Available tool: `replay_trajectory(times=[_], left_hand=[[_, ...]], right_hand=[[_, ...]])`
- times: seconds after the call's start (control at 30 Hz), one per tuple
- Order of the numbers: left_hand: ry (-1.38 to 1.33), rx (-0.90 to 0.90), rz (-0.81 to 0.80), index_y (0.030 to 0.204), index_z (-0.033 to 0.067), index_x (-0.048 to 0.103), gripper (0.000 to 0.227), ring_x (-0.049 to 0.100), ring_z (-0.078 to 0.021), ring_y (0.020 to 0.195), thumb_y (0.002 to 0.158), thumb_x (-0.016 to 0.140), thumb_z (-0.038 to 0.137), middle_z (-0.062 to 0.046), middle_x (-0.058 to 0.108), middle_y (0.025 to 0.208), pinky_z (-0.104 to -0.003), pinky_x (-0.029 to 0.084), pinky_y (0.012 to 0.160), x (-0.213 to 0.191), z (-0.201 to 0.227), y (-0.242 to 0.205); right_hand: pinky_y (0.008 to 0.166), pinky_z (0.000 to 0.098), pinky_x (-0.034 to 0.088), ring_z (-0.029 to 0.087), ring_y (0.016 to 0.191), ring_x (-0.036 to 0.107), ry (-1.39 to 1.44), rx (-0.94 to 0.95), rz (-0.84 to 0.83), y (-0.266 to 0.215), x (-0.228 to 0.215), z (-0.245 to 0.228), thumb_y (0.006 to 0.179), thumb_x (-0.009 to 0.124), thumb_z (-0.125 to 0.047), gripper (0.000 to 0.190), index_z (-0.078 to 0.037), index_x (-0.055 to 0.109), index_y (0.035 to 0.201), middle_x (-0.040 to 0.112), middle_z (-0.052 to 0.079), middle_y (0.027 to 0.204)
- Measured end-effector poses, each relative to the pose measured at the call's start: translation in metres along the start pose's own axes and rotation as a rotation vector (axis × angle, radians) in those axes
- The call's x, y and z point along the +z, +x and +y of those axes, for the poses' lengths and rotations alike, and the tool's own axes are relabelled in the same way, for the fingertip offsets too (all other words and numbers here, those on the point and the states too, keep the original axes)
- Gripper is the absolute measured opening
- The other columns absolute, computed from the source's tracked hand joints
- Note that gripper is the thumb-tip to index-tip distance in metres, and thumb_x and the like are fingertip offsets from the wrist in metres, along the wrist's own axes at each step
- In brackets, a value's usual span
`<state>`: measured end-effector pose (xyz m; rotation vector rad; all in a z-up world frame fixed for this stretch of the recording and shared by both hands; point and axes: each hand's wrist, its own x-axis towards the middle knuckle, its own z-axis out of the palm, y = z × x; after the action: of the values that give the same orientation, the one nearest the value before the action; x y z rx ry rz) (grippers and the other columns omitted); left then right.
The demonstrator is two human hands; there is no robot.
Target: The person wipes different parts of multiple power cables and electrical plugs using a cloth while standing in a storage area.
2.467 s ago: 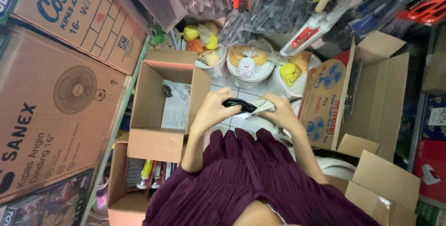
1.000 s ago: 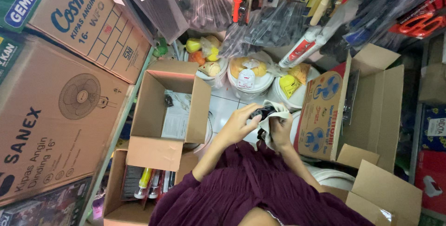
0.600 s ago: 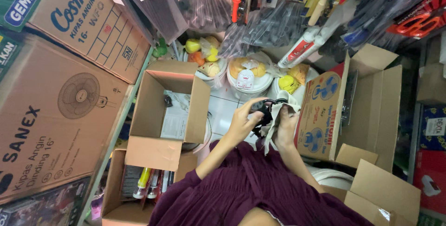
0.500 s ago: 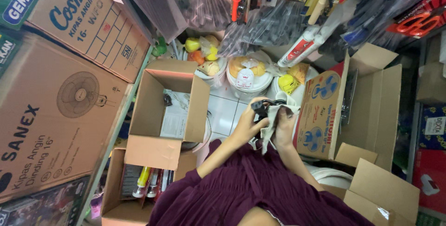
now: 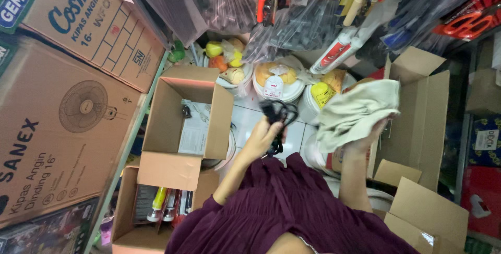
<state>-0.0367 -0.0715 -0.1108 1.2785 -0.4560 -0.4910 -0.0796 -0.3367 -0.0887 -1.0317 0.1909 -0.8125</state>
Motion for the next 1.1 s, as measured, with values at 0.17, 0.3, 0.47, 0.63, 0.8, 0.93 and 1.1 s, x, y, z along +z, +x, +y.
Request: replay_trajectory(times=[0.17, 0.3, 0.47, 0.63, 0.8, 0.93, 1.1], left_hand=[[0.335, 0.148, -0.168, 0.122, -0.0015, 0.05, 0.029, 0.061, -0.0161, 0.081, 0.107, 0.058, 0.022, -0.008, 0.065, 0.091, -0.034, 0.053, 0.076, 0.017, 0.007, -0.007], [0.342, -0.05, -0.222, 0.116, 0.0014, 0.049, 0.025, 0.062, -0.0145, 0.072, 0.107, 0.056, 0.023, -0.006, 0.066, 0.082, -0.032, 0.053, 0.07, 0.012, 0.024, -0.009], [0.265, -0.075, -0.147, 0.118, 0.0016, 0.048, 0.023, 0.061, -0.015, 0.069, 0.108, 0.055, 0.021, -0.004, 0.062, 0.081, -0.033, 0.053, 0.067, -0.001, 0.029, -0.005], [0.279, 0.013, -0.102, 0.124, 0.0019, 0.049, 0.025, 0.061, -0.0162, 0.072, 0.108, 0.055, 0.021, -0.007, 0.062, 0.085, -0.034, 0.053, 0.068, -0.022, 0.015, 0.019], [0.325, -0.103, -0.111, 0.119, 0.002, 0.05, 0.028, 0.065, -0.0154, 0.067, 0.105, 0.055, 0.025, -0.007, 0.066, 0.079, -0.032, 0.054, 0.065, -0.044, 0.007, 0.064], [0.27, 0.002, -0.14, 0.115, 0.0007, 0.049, 0.024, 0.067, -0.0139, 0.074, 0.106, 0.056, 0.022, -0.008, 0.069, 0.083, -0.031, 0.053, 0.069, -0.071, 0.017, 0.116], [0.029, 0.121, -0.103, 0.113, 0.0007, 0.051, 0.016, 0.068, -0.0139, 0.081, 0.107, 0.058, 0.014, -0.01, 0.069, 0.095, -0.03, 0.053, 0.073, -0.115, 0.047, 0.19]], right_hand=[[0.102, 0.0279, 0.048, 0.013, 0.114, 0.059, -0.169, 0.11, -0.374, -0.046, 0.027, 0.026, 0.104, 0.074, -0.02, 0.036, 0.0, 0.064, 0.133, 0.064, 0.008, 0.125], [0.083, 0.027, 0.052, 0.012, 0.09, 0.066, -0.766, 0.028, -0.369, -0.035, 0.016, 0.037, 0.103, 0.07, -0.02, 0.023, -0.002, 0.07, 0.118, 0.073, 0.006, 0.1], [0.096, 0.0301, 0.049, 0.014, 0.106, 0.058, -0.43, -0.026, -0.059, -0.008, 0.025, 0.054, 0.107, 0.07, -0.021, 0.028, -0.002, 0.059, 0.126, 0.064, 0.006, 0.119], [0.111, 0.0309, 0.046, 0.02, 0.124, 0.059, -0.37, -0.078, -0.674, 0.001, 0.059, 0.039, 0.093, 0.077, -0.019, 0.036, -0.006, 0.063, 0.123, 0.061, 0.008, 0.127], [0.082, 0.0271, 0.051, 0.014, 0.089, 0.064, -0.758, -0.106, -0.514, 0.012, 0.112, 0.068, 0.089, 0.079, -0.003, 0.018, -0.005, 0.065, 0.1, 0.066, 0.004, 0.098], [0.084, 0.0266, 0.048, 0.011, 0.092, 0.059, -0.627, -0.087, -0.231, 0.058, 0.14, 0.102, 0.094, 0.077, -0.004, 0.018, -0.004, 0.062, 0.103, 0.064, 0.003, 0.1], [0.099, 0.0278, 0.051, 0.011, 0.109, 0.063, -0.106, -0.073, 0.12, 0.143, 0.185, 0.129, 0.102, 0.068, -0.015, 0.029, -0.003, 0.059, 0.126, 0.065, 0.005, 0.123]])
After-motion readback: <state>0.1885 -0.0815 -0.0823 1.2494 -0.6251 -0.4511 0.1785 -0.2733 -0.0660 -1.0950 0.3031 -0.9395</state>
